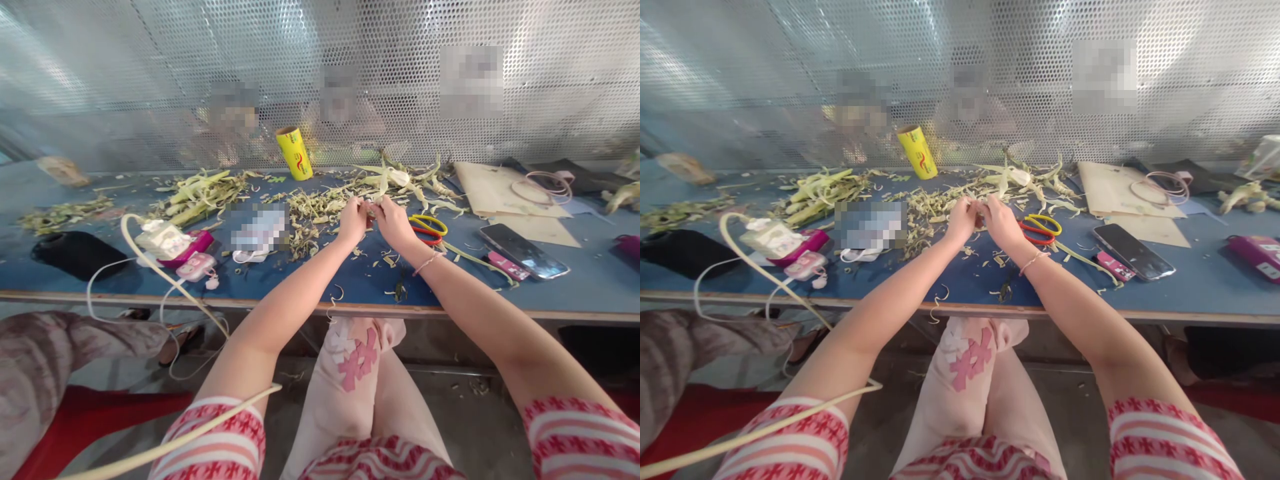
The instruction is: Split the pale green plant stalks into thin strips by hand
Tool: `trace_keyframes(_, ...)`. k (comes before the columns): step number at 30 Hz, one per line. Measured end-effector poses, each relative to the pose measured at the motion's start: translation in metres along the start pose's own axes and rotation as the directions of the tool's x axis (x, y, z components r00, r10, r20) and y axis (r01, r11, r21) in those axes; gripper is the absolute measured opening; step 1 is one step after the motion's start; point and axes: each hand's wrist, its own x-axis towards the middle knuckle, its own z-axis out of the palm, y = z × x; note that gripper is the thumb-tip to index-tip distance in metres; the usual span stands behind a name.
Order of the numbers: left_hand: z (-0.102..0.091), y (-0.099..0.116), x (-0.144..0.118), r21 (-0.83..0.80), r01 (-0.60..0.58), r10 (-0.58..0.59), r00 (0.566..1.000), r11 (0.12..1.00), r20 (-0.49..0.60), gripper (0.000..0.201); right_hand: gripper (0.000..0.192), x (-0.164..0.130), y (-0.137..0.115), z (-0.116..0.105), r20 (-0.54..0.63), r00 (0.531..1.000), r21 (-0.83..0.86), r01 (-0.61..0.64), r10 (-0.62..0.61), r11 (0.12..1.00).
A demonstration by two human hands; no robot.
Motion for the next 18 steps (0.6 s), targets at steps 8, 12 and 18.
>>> trace_keyframes(8, -0.002, -0.018, 0.017, -0.019, -0.063, 0.058, 0.982, 0.998, -0.181, 0.025, 0.013, -0.002, -0.009, 0.002, 0.027, 0.999, 0.088, -0.032, 0.03, 0.996)
trace_keyframes(12, -0.003, -0.014, 0.014, -0.02, -0.097, 0.093, 0.983, 0.995, -0.16, 0.025, 0.015, 0.003, -0.002, 0.002, -0.01, 0.993, 0.086, -0.117, 0.119, 0.989)
trace_keyframes(18, 0.001, -0.004, 0.004, -0.022, -0.107, 0.103, 0.985, 0.994, -0.139, 0.026, 0.016, 0.008, 0.004, 0.0, -0.087, 0.972, 0.147, -0.202, 0.216, 0.968)
